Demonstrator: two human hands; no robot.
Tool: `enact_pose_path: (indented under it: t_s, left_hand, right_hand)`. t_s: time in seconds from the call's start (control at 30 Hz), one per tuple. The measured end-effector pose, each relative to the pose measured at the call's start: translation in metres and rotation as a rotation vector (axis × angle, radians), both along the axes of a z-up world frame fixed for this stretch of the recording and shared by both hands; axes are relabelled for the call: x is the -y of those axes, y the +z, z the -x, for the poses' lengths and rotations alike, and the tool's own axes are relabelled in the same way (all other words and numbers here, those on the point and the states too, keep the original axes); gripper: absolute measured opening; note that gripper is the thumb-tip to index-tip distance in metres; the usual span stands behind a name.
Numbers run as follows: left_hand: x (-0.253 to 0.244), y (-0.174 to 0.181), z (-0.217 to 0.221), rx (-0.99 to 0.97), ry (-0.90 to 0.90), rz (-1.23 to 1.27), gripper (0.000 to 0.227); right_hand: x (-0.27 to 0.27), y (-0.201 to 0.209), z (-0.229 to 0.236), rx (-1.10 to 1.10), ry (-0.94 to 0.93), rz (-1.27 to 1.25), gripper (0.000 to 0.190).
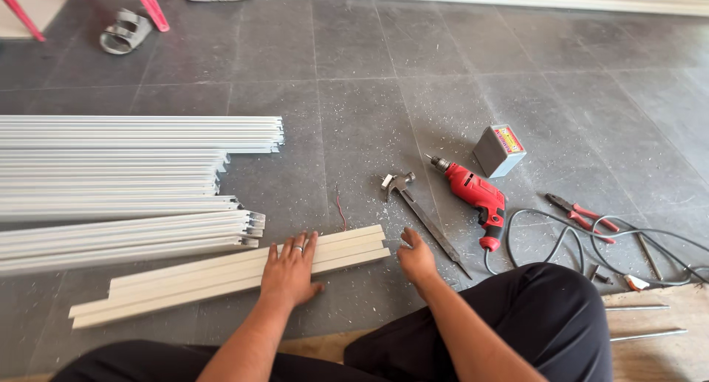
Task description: The person sits on the floor and uses a red corded drill to make holes in stacked white metal profiles. They align the profiles, drill multiple holes along the length, and then move the drilled pieces aside.
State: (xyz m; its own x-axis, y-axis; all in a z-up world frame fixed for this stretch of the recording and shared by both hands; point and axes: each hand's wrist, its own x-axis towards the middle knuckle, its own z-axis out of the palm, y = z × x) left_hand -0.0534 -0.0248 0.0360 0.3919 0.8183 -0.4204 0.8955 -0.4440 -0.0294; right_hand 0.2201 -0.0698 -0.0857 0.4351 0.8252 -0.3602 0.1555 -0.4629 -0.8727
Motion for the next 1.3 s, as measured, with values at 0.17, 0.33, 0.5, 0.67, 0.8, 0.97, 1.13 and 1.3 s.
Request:
enact_pose_path:
  t_s: [0.17, 0.33, 0.5, 0.67, 0.8, 0.97, 1.13, 1.3]
  left_hand:
    - [-0.021, -0.013, -0.007, 0.017, -0.004, 0.052, 0.125]
    - [-0.03, -0.028, -0.013, 0.035, 0.005, 0.062, 0.125]
    - [-0.033, -0.041, -0.013, 0.015, 0.008, 0.062, 0.122]
    - [-0.033, -0.045, -0.013, 0.0, 0.005, 0.044, 0.116]
    - [-0.032, -0.051, -0.013, 0.004, -0.004, 0.028, 0.11]
    - [-0.032, -0.055, -0.014, -0.023, -0.026, 0.052, 0.108]
    - [-0.031, -0.056, -0.018, -0.027, -0.016, 0.057, 0.105]
    - [-0.031, -0.055, -0.022, -0.07, -0.012, 0.094, 0.106]
  right_hand:
    - [-0.013, -0.029, 0.01, -0.304, 0.106, -0.057, 0.085]
    - [-0.013, -0.014, 0.024, -0.331, 0.171, -0.125, 0.087]
    - [-0.01, 0.004, 0.029, -0.339, 0.211, -0.097, 0.087]
    - [-0.012, 0.014, 0.035, -0.301, 0.227, -0.048, 0.086]
    - [-0.011, 0.022, 0.032, -0.522, 0.078, -0.085, 0.085]
    - [-0.012, 0.032, 0.026, -0.696, -0.09, -0.043, 0.066]
    - [-0.011, 0.033, 0.033, -0.727, -0.041, -0.039, 0.063]
    - [-0.01, 0.036, 0.034, -0.666, 0.006, -0.02, 0.063]
